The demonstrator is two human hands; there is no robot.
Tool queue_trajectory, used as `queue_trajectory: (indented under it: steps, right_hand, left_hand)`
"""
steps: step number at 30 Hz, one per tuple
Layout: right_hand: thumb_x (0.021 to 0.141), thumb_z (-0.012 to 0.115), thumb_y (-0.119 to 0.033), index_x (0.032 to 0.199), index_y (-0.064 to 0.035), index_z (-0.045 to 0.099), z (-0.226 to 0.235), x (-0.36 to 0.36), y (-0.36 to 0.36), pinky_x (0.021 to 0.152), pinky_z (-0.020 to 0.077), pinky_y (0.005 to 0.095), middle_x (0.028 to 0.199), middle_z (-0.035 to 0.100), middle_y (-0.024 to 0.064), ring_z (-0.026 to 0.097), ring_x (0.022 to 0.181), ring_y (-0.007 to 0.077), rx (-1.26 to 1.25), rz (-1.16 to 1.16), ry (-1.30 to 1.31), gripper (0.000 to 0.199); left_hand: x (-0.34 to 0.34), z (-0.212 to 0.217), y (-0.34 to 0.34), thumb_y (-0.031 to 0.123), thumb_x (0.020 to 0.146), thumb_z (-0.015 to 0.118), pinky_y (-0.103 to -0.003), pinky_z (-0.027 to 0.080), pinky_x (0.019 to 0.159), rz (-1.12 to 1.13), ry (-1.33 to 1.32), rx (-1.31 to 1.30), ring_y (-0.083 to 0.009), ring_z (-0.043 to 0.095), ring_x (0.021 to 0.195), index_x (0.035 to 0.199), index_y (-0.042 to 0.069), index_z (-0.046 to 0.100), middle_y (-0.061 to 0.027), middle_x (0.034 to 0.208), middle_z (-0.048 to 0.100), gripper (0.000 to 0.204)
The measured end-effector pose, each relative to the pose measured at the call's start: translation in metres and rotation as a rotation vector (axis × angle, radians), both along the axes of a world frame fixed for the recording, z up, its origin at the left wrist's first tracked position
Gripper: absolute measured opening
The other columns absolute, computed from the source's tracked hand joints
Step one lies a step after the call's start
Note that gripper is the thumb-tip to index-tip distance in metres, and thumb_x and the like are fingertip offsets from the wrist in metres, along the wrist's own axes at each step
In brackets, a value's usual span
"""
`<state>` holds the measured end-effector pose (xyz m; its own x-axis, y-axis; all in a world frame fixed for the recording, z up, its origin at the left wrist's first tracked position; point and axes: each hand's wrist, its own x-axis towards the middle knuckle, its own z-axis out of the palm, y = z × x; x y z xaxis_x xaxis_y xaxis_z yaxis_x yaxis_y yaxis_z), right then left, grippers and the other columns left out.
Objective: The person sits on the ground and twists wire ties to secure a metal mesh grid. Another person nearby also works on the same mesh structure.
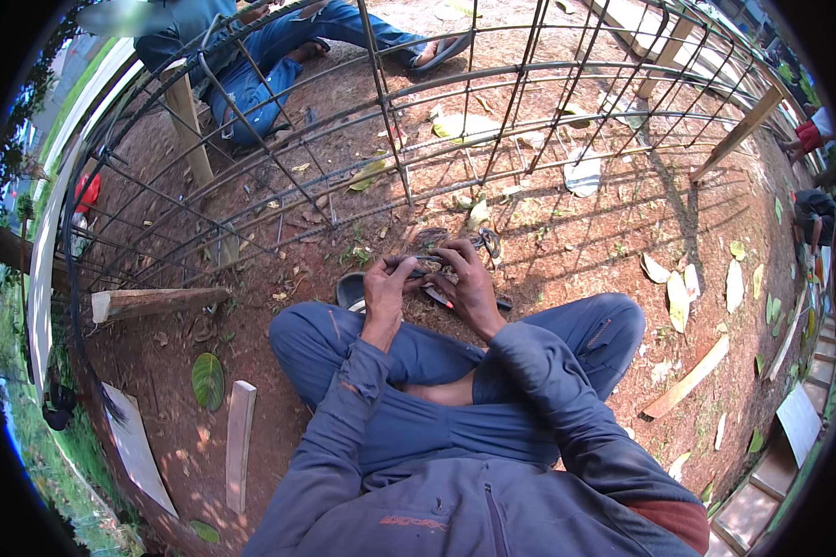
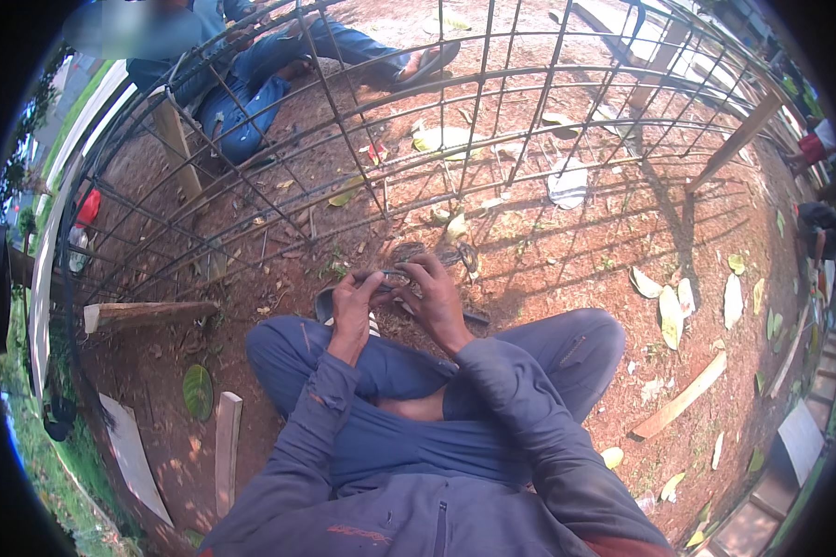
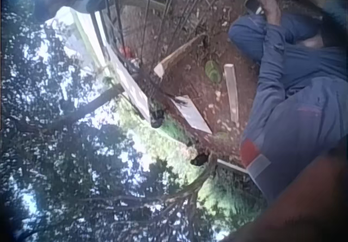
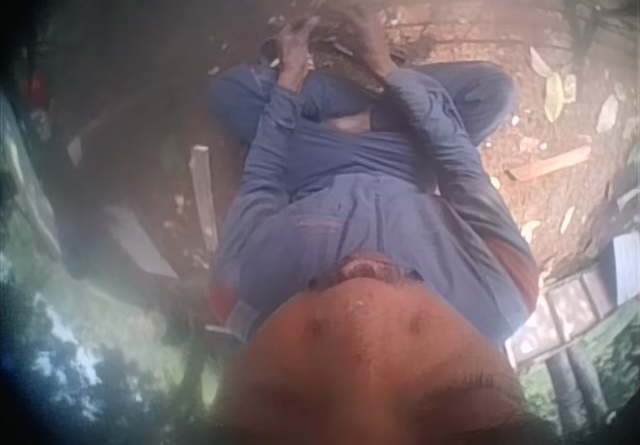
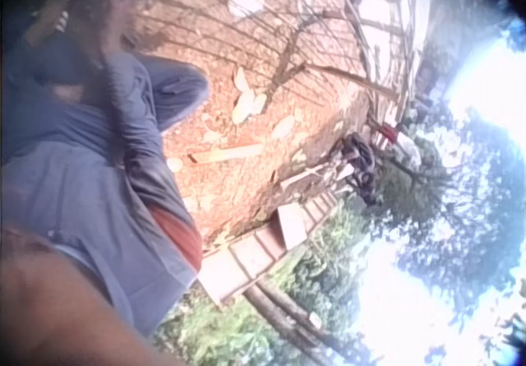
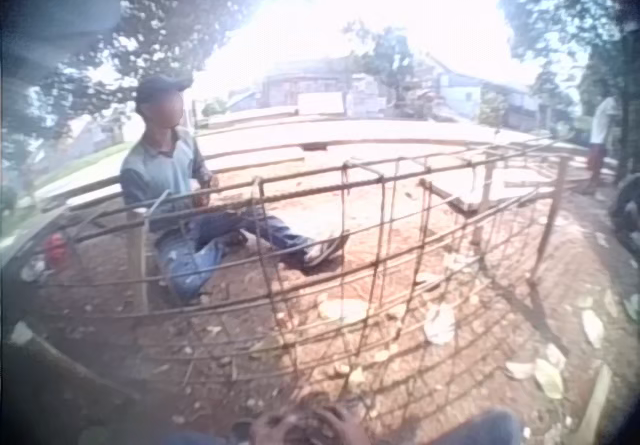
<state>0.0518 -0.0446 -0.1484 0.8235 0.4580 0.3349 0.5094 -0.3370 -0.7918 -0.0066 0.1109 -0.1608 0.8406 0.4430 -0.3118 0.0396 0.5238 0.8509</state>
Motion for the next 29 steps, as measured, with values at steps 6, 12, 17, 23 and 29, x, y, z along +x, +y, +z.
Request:
queue_trajectory:
  steps: [6, 12, 17, 23, 29]
  right_hand:
    - [0.091, 0.073, -0.025, 0.134, -0.0077, 0.06, 0.002, 0.0, -0.006, 0.077, 0.0583, 0.0412, 0.107, 0.068, 0.0135, 0.069, 0.093, 0.0327, -0.352, 0.084, -0.041, 0.048]
    - [0.091, 0.072, -0.031, 0.139, 0.0023, 0.05, -0.035, 0.0, -0.009, 0.069, 0.0578, 0.0448, 0.105, 0.067, 0.0196, 0.071, 0.086, 0.0383, -0.413, 0.124, -0.027, 0.062]
    - [0.088, 0.071, -0.023, 0.129, 0.0055, 0.052, -0.047, -0.003, -0.001, 0.069, 0.0565, 0.0474, 0.105, 0.067, 0.0228, 0.071, 0.089, 0.0399, -0.372, 0.166, -0.004, 0.054]
    - [0.091, 0.059, -0.01, 0.113, 0.0042, 0.057, -0.063, -0.007, 0.001, 0.067, 0.0548, 0.0506, 0.088, 0.069, 0.0217, 0.07, 0.083, 0.0416, -0.341, 0.156, -0.029, 0.027]
    - [0.095, 0.056, -0.017, 0.109, 0.0031, 0.061, -0.074, -0.006, 0.005, 0.071, 0.055, 0.0529, 0.086, 0.069, 0.0244, 0.07, 0.084, 0.0448, -0.354, 0.181, 0.063, 0.024]
  left_hand:
    - [0.001, -0.015, 0.009, 0.003, 0.095, 0.07, -0.032, 0.066, 0.072, 0.058, 0.032, 0.147, -0.0175, 0.071, 0.085, 0.099, -0.001, 0.06, -0.0084, 0.094, 0.067, 0.012]
    - [0.001, -0.025, -0.002, 0.002, 0.094, 0.071, -0.028, 0.063, 0.07, -0.041, 0.047, 0.389, -0.0158, 0.072, 0.083, 0.097, -0.002, 0.059, -0.0097, 0.094, 0.07, 0.013]
    - [-0.002, -0.019, 0.002, 0.005, 0.093, 0.073, -0.028, 0.061, 0.069, -0.046, 0.079, 0.558, -0.0125, 0.069, 0.079, 0.093, -0.001, 0.06, -0.007, 0.089, 0.069, 0.015]
    - [-0.001, -0.038, 0.014, 0.009, 0.092, 0.074, -0.027, 0.051, 0.07, -0.073, 0.133, 0.591, -0.0102, 0.059, 0.076, 0.087, 0.001, 0.06, -0.0034, 0.084, 0.065, 0.017]
    - [-0.001, -0.04, 0.021, 0.004, 0.094, 0.07, -0.039, 0.062, 0.081, -0.132, 0.178, 0.403, -0.0179, 0.068, 0.084, 0.092, 0.001, 0.061, -0.0056, 0.089, 0.068, 0.01]
